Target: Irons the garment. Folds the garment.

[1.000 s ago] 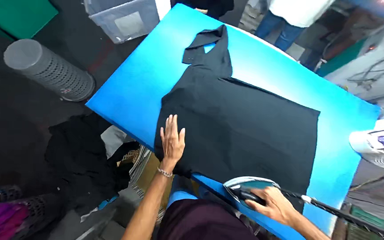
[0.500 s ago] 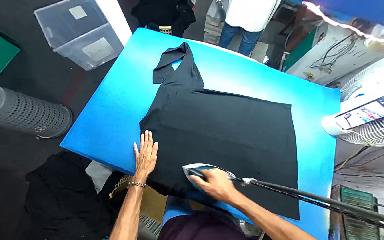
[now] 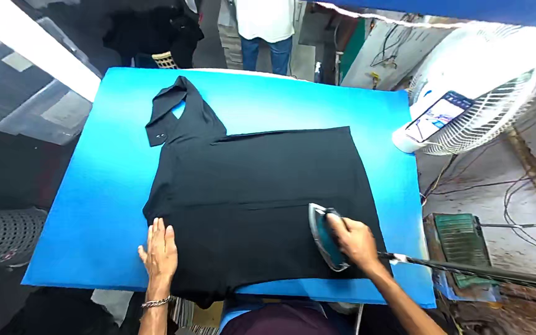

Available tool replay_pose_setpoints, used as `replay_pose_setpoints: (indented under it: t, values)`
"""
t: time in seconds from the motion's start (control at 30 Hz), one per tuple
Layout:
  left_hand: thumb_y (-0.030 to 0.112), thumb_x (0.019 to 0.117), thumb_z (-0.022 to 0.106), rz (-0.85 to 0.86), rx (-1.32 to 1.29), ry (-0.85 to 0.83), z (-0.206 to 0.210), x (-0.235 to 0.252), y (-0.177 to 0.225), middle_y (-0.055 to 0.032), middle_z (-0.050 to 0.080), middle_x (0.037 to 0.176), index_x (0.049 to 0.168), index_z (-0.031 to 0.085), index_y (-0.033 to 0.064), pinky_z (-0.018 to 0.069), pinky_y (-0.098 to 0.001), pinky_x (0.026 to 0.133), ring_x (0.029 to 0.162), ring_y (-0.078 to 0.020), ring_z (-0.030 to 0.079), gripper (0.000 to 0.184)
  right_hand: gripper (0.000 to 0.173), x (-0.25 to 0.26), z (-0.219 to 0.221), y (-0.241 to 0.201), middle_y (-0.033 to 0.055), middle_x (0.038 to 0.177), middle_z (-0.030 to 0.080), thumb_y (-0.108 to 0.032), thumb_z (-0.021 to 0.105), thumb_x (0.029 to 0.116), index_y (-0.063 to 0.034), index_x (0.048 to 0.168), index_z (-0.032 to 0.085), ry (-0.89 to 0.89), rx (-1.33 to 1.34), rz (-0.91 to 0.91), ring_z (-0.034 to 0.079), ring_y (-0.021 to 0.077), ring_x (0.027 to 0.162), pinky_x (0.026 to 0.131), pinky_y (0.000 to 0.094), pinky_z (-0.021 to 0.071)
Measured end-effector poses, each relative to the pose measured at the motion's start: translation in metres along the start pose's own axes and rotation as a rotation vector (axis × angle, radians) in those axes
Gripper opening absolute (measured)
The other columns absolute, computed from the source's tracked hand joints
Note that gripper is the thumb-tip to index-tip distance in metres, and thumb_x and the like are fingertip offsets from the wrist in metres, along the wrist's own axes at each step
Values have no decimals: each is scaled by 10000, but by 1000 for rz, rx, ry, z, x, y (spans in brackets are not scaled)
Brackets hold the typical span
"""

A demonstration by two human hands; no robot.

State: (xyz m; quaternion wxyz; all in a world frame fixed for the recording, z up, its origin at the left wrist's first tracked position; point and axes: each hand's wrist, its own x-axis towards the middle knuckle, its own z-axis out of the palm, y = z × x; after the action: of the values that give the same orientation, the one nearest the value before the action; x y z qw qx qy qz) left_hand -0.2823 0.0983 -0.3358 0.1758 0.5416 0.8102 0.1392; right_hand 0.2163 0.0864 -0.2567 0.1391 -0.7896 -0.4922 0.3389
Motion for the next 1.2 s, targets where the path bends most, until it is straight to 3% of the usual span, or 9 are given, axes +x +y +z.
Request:
replay_pose_setpoints:
  t: [0.1, 0.2, 0.33, 0.43, 0.5, 0.7, 0.93, 1.1, 1.2]
  values:
    - [476, 1100, 243, 71, 70, 99, 22, 11, 71, -222, 280, 1665, 1607, 335, 66, 82, -758, 1181, 1551, -430, 225, 658, 692, 6, -46, 75, 106, 577, 565, -658, 429, 1024, -48, 781, 648, 193, 207, 197, 561, 268, 461, 464, 500, 516]
    - [441, 1107, 277, 405, 60, 58, 78, 17, 178, -202, 214, 1693, 1632, 298, 128, 157, -753, 1174, 1566, -415, 184, 612, 650, 9, -64, 105, 69, 530, 511, -609, 422, 1049, -63, 740, 592, 295, 341, 278, 504, 211, 395, 391, 412, 480]
    - [452, 1100, 299, 900, 18, -200, 163, 7, 321, -78, 245, 1707, 1612, 369, 235, 133, -698, 1229, 1586, -301, 177, 561, 634, -5, -53, 88, 57, 648, 601, -678, 457, 982, -112, 816, 690, -10, -47, 11, 624, 239, 610, 579, 504, 531]
    - [493, 1101, 267, 1100, 101, -323, 218, 31, 389, -24, 206, 1722, 1619, 345, 293, 67, -707, 1229, 1598, -265, 132, 560, 685, -7, -31, 67, 55, 594, 578, -731, 395, 981, -128, 804, 666, -23, -313, -301, 636, 248, 586, 533, 493, 503]
    - [503, 1101, 250, 1081, 190, -309, 232, 61, 419, 11, 183, 1728, 1627, 308, 336, 55, -771, 1188, 1599, -284, 115, 555, 679, 11, -31, 61, 36, 557, 541, -717, 383, 992, -133, 768, 646, 76, -319, -298, 609, 224, 539, 492, 452, 480]
    - [520, 1097, 237, 1007, 269, -334, 236, 134, 471, 34, 113, 1740, 1628, 251, 420, 18, -807, 1156, 1600, -347, 51, 540, 681, 100, -88, 66, 28, 571, 552, -737, 398, 973, -154, 722, 643, 256, -82, 87, 584, 233, 528, 497, 504, 484]
    - [526, 1095, 174, 1139, 242, -238, 251, 172, 482, -12, 139, 1737, 1618, 268, 439, 59, -756, 1193, 1595, -361, 77, 539, 670, 123, -79, 41, 37, 547, 529, -709, 405, 992, -122, 764, 635, -82, -343, -504, 599, 220, 531, 496, 447, 478]
    - [426, 1118, 179, 1002, -84, -476, 243, 183, 481, 64, 231, 1711, 1633, 316, 259, -49, -673, 1232, 1605, -222, 76, 559, 693, 241, -104, -32, 71, 622, 573, -721, 386, 977, -118, 744, 635, -59, -338, -333, 638, 285, 635, 564, 535, 503]
    - [270, 1102, 379, 909, -252, -537, 209, 200, 477, -102, 441, 1607, 1541, 476, 101, 209, -579, 1257, 1526, -264, 348, 480, 755, 317, -132, -66, 126, 697, 601, -755, 359, 968, -82, 755, 627, -1, -232, -199, 643, 342, 708, 609, 591, 485]
